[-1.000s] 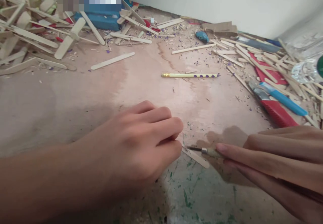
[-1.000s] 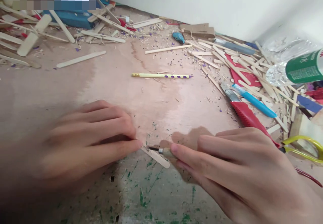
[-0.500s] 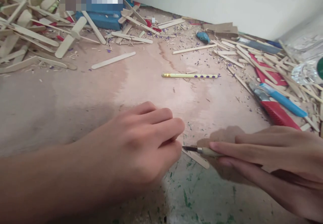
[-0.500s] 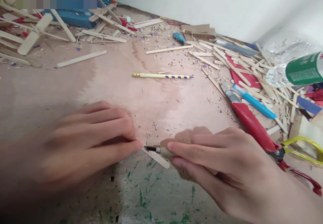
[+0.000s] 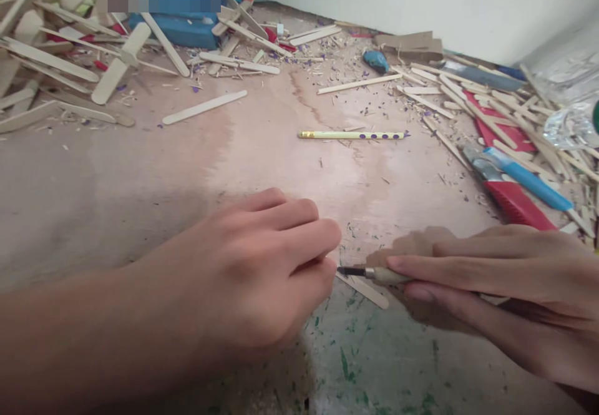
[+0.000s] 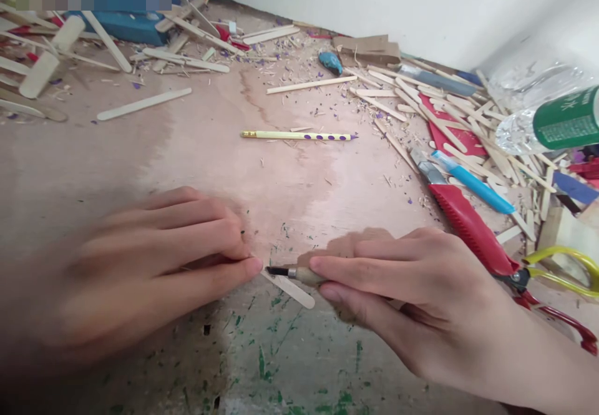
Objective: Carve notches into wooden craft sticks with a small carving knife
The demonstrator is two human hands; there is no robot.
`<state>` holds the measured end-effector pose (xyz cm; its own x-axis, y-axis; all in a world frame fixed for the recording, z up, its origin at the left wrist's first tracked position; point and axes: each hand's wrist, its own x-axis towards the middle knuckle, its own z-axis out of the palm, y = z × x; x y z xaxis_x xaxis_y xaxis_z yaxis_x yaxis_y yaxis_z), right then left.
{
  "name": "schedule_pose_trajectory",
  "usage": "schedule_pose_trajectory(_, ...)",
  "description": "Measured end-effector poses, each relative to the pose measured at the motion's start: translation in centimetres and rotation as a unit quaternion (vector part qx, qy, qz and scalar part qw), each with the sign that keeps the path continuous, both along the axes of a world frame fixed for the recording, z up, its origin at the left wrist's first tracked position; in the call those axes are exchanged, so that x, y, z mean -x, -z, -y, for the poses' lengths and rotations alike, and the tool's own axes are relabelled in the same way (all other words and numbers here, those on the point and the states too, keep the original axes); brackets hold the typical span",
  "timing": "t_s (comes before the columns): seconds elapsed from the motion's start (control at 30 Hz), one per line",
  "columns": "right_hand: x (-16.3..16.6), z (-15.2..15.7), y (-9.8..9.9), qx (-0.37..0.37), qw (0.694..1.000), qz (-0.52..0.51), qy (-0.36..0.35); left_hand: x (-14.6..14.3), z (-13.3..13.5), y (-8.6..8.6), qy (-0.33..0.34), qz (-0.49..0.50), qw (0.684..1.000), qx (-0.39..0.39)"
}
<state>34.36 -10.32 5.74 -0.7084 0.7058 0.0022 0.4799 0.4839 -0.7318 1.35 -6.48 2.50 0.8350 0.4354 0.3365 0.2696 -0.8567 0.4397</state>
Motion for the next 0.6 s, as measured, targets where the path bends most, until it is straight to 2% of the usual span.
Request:
schedule_pose_trajectory(0.3,0.0,0.9,1.2,0.004,0.999,-0.043,0.032,0.2,-0.1,-0.1,0.004,-0.004,1.0,0.001)
schedule_pose_trajectory(0.47,-0.3,0.5,0.5,0.011,1.0,-0.004,0.016,0.0,-0.1,0.0,0.005,0.003,1.0,0.005)
schedule_pose_trajectory(0.6,-0.6,0.8,0.9,-0.026,0.999,-0.018,0.032,0.2,-0.1,-0.1,0.008,-0.011,1.0,0.004)
